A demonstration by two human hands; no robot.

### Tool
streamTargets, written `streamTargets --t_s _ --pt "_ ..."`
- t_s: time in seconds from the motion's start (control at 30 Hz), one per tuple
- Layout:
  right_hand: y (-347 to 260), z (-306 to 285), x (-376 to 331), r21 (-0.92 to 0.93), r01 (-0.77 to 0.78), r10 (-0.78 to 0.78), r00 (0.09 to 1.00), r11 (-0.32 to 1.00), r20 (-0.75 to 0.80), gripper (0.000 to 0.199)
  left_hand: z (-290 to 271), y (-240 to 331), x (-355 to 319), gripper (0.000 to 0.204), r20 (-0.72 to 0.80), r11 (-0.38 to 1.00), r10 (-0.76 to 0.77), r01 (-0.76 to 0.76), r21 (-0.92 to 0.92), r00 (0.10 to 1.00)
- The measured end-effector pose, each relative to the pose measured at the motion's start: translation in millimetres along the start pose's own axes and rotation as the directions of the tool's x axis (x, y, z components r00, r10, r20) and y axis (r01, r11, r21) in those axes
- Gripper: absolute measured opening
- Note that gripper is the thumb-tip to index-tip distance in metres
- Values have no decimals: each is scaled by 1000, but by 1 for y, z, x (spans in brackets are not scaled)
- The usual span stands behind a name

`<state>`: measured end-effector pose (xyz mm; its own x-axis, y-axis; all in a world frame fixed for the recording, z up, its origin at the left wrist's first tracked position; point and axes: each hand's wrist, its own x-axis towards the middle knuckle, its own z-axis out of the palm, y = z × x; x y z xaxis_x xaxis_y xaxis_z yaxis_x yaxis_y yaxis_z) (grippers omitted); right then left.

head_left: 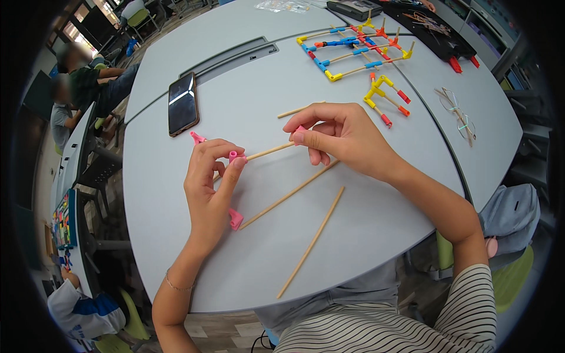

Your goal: The person assembles a geometric structure using wooden sticks and pink plastic connectors. They insert sticks into the connectors to form a triangular frame, then extend it into a rectangular shape by adding more sticks and connectors.

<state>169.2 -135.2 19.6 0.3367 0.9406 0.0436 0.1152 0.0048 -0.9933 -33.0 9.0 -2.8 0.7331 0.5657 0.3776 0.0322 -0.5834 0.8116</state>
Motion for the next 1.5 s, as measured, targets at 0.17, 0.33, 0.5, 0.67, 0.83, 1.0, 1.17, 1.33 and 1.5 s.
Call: streamTargets --t_s 0.17,0.33,0.5,0.67,0.83,1.0,1.17,1.33,1.5 --pt "1 4 -2 -69 86 -89 995 994 -50 15 0 2 0 12 19 992 -61 63 -111 998" --pt "4 2 0 -72 122 -125 991 990 -43 13 1 1 -3 11 16 983 -72 74 -169 997" --pt "0 3 -2 -103 103 -107 994 989 -29 10 2 0 -6 11 7 989 -71 72 -131 997" --pt "1 4 -5 -122 87 -91 996 989 -23 8 3 2 -11 12 -2 993 100 -99 63 995" --pt "6 4 -2 -107 149 -156 986 983 -63 9 5 17 -14 12 30 990 97 -99 102 995" --pt "1 11 -6 -63 188 -192 979 980 -70 12 -1 8 -4 13 -80 995 6 -13 -97 997" --pt "5 7 0 -94 188 -200 968 978 -149 17 -3 7 -2 12 -117 974 -114 88 -207 987" --pt "16 2 4 -118 237 -251 960 964 -127 19 1 3 -6 13 -92 983 -57 40 -180 994" --pt "9 -2 4 -177 259 -278 956 950 -92 20 -3 6 -5 14 -52 991 -44 37 -125 998"
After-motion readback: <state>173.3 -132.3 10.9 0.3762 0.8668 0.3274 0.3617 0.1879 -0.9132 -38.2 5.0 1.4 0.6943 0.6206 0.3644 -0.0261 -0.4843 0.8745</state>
